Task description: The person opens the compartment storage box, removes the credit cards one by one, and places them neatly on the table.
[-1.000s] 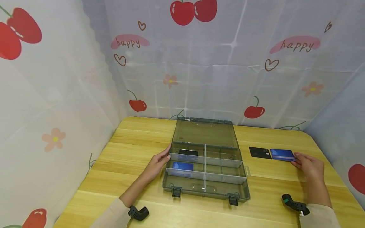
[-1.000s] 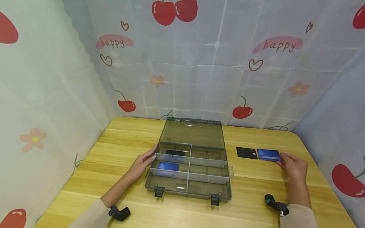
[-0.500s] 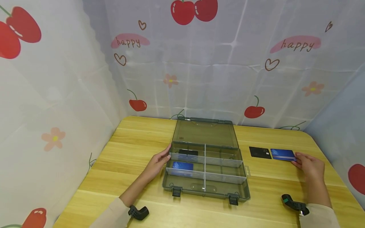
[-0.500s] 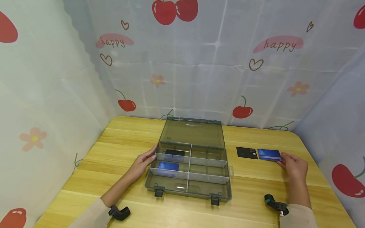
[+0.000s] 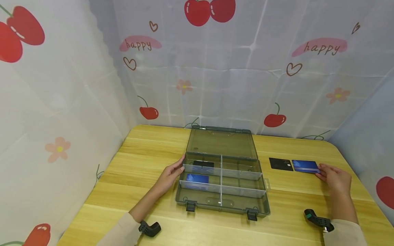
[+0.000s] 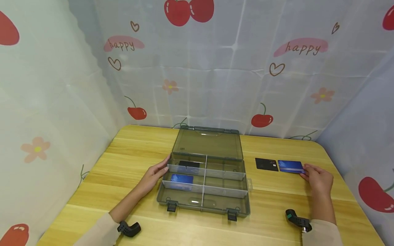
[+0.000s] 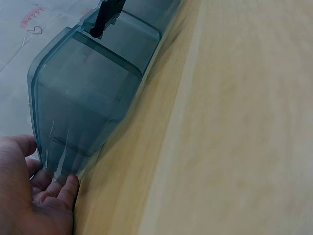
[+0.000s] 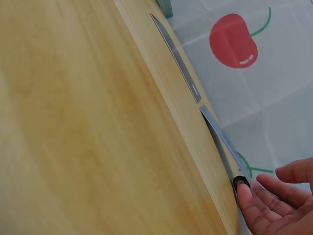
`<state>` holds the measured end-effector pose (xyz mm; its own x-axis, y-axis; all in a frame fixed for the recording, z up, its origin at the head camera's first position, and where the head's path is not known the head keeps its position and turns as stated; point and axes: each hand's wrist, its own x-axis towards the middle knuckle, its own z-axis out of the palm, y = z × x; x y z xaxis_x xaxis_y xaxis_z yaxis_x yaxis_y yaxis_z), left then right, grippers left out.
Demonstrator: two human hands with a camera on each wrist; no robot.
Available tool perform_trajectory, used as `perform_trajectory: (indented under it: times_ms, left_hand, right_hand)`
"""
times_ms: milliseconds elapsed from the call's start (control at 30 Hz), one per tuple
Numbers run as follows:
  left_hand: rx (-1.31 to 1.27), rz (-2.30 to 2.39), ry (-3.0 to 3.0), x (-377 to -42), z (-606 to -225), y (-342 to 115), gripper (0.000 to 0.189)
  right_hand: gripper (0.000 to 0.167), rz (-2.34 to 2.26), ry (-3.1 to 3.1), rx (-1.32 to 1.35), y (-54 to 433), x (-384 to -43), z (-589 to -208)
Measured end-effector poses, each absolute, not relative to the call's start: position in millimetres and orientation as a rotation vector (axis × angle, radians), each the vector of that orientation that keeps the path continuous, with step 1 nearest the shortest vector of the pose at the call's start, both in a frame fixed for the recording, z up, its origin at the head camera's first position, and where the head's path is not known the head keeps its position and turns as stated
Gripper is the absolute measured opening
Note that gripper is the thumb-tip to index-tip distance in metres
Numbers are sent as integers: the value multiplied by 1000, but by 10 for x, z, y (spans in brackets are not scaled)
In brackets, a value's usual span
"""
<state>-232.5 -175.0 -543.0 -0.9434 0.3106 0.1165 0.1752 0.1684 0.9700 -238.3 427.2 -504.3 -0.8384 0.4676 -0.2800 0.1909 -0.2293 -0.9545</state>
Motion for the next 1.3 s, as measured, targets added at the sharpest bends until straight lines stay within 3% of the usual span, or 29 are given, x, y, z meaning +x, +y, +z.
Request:
perform_trajectory:
  times_ms: [1300]
  left_hand:
    - [491, 1912, 2306, -2336, -5466, -1754, 55]
  right_hand:
    - [37, 2187, -1868, -759, 4253, -2379, -5038]
